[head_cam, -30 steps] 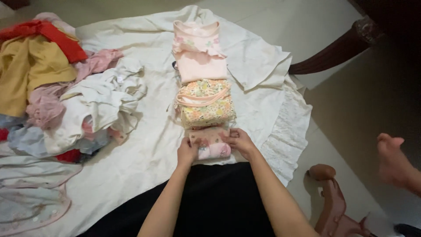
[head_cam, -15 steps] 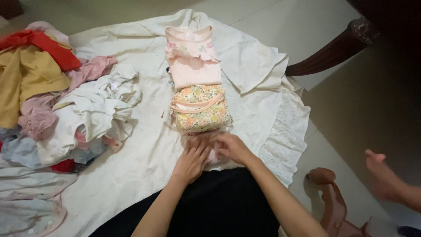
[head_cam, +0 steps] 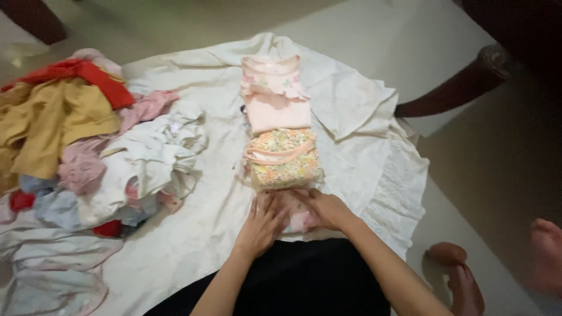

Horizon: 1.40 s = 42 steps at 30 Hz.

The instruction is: Fold various pieces of baby clothing and stack them neatly.

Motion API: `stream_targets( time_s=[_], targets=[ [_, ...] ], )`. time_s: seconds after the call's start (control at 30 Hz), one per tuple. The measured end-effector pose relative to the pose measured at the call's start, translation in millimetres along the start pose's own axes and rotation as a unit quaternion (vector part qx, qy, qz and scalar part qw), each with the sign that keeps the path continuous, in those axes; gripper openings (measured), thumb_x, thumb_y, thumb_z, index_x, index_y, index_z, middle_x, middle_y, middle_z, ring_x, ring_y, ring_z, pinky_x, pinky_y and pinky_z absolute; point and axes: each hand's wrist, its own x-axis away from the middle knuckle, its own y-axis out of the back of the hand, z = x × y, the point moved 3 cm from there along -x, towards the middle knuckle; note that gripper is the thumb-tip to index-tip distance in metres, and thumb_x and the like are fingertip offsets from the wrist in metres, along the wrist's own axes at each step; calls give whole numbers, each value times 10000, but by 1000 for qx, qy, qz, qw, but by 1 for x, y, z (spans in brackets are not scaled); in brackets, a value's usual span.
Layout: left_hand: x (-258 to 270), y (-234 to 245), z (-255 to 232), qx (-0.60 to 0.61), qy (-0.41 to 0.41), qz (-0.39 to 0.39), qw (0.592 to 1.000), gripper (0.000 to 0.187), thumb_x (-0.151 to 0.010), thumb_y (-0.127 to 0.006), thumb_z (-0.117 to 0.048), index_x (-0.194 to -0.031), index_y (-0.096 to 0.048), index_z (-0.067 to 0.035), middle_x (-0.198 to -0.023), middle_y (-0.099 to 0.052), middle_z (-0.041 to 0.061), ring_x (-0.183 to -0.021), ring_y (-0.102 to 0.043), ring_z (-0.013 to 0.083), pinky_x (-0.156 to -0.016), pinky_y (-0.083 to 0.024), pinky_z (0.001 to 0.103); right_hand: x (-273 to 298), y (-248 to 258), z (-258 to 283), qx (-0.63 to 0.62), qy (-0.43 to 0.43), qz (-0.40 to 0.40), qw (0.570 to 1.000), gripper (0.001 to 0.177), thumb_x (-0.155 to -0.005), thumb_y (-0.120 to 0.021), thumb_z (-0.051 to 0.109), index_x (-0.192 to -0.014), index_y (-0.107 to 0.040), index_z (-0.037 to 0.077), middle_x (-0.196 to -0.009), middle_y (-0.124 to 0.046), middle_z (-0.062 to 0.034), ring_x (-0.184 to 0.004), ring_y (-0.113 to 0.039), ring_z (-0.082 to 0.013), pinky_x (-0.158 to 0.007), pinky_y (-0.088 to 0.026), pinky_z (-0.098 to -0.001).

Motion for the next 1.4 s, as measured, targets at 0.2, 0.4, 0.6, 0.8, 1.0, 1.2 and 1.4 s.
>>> stream_targets(
  time_s=[0.2, 0.4, 0.6, 0.8, 1.0, 1.2, 1.4],
  targets=[
    [9, 31, 5, 85, 22, 1, 996, 673, -932, -573, -337, -1571, -397, -223, -1671, -273, 186, -1488, -196, 491, -1035, -215, 785, -5, -19, 0, 47, -108, 22, 993, 1115, -661, -844, 536, -1617, -334, 276, -1187, -647, -248, -897, -672, -448, -744, -560, -528],
    [46, 46, 81, 187, 302, -25, 935, 422, -1008, -608, -362, -1380, -611, -165, -1276, -670, 110, -1228, -599, 296, -1158, -457, 476, -40, -61, 7, 180, -182, 50, 965, 237, -864, -709, 373, -920, -771, 151, -842, -757, -141, -797, -752, -364, -670, -601, -514],
    [100, 161, 178, 53, 300, -307, 902, 512, -792, -768, -236, -1258, -628, -77, -1160, -631, 150, -1107, -578, 342, -939, -455, 506, -151, -31, 111, -244, -20, -37, 969, 596, -921, -789, 263, -1450, -578, 85, -835, -638, -182, -755, -607, -308, -661, -532, -406],
    [110, 171, 238, 46, 415, -245, 875, 508, -804, -776, -391, -1190, -658, -81, -1144, -627, 130, -1119, -554, 338, -904, -429, 539, -261, -60, 138, -625, -128, 32, 769, 547, -937, -579, 126, -1463, -429, 104, -1057, -693, -85, -864, -694, -176, -723, -582, -324],
    [86, 132, 280, 105, 399, -261, 873, 293, -902, -723, -344, -1055, -710, -95, -1076, -656, 151, -1059, -600, 378, -899, -459, 541, -297, -72, 172, -519, -64, -116, 845, 756, -788, -682, -88, -1456, -410, 137, -1078, -610, -118, -912, -667, -203, -798, -587, -335],
    [85, 215, 277, 465, 248, -352, 773, 277, -1012, -639, -309, -1100, -614, -48, -982, -660, 118, -896, -645, 243, -778, -526, 383, -313, -46, 178, -210, -3, -349, 913, 429, -867, -752, 18, -1269, -610, 66, -1154, -527, -150, -1009, -559, -243, -872, -534, -363],
    [116, 323, 300, 570, 204, -492, 626, 305, -999, -683, -159, -1183, -461, -58, -959, -680, 87, -801, -696, 151, -669, -570, 307, -342, 22, 187, -435, 51, -242, 866, 197, -975, -484, 3, -1125, -602, 50, -1005, -622, -89, -918, -576, -167, -829, -501, -319]
  ],
)
